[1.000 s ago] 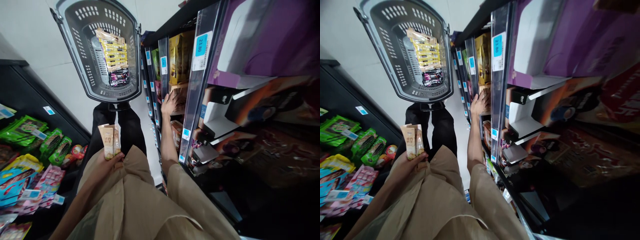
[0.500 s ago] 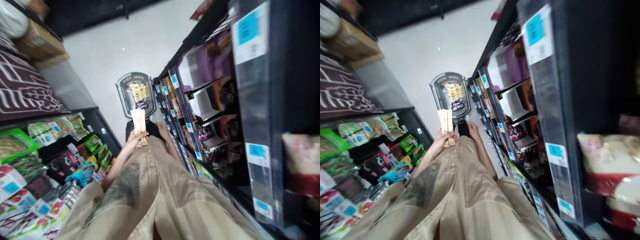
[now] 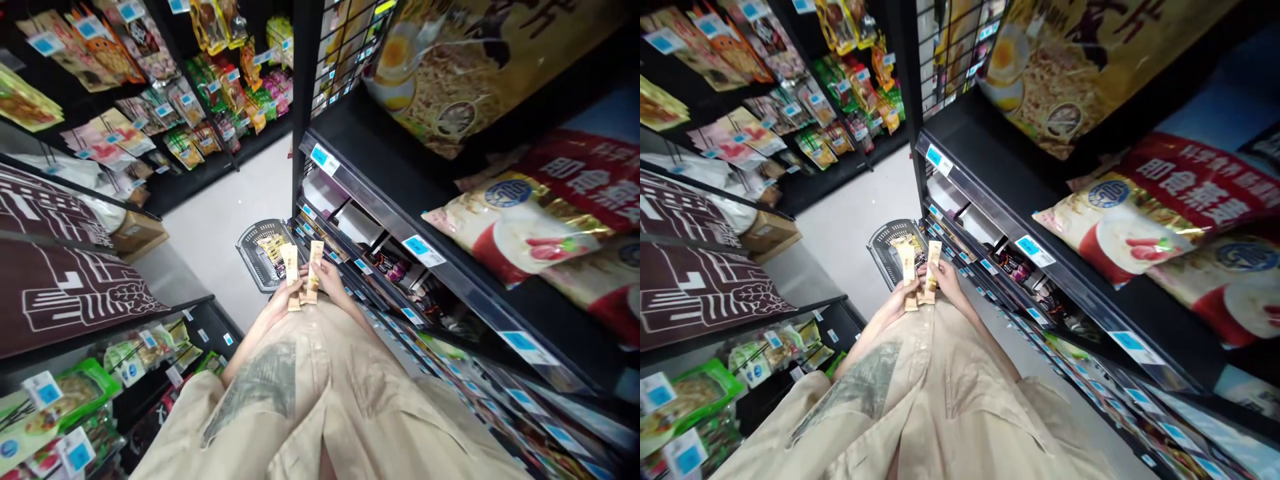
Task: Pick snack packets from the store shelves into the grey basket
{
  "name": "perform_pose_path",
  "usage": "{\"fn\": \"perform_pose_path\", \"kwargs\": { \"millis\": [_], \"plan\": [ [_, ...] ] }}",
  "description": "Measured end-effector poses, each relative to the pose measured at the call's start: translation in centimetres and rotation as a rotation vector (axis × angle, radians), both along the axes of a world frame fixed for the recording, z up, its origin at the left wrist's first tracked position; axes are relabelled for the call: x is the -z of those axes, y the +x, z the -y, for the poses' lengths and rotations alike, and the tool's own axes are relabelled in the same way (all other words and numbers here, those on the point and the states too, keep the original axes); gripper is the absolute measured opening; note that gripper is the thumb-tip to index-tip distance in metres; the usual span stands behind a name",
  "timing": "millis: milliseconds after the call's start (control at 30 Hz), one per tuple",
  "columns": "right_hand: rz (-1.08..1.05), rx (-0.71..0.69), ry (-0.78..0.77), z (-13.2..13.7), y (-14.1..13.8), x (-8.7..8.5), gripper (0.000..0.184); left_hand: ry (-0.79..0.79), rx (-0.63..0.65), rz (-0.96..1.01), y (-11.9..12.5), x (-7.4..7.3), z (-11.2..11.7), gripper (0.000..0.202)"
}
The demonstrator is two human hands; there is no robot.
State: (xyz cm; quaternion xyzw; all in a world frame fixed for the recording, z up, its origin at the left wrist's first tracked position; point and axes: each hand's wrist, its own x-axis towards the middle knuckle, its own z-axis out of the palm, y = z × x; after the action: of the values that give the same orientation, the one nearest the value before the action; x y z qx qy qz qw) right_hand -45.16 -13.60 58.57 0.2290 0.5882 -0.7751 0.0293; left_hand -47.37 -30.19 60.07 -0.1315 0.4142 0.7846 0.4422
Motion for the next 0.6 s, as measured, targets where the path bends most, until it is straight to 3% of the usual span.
{"fn": "perform_pose_path", "kwargs": {
  "millis": [100, 200, 400, 600],
  "plan": [
    [0.065, 0.145, -0.054, -0.3, 1.2, 0.4, 0.057, 0.047, 0.009, 0.010, -0.1, 0.0, 0.1, 0.051],
    [0.122, 0.183, -0.096, -0.6, 2.1, 0.4, 0.058, 0.016, 0.047, 0.022, 0.4, 0.2, 0.4, 0.050],
    [0.074, 0.025, -0.164, -0.3, 3.3, -0.3, 0.052, -0.095, 0.205, -0.074, 0.8, 0.3, 0.9, 0.059],
    [0.080, -0.030, -0.153, 0.3, 3.7, 0.2, 0.054, -0.182, 0.229, -0.311, 0.5, 0.5, 0.6, 0.063]
  ]
}}
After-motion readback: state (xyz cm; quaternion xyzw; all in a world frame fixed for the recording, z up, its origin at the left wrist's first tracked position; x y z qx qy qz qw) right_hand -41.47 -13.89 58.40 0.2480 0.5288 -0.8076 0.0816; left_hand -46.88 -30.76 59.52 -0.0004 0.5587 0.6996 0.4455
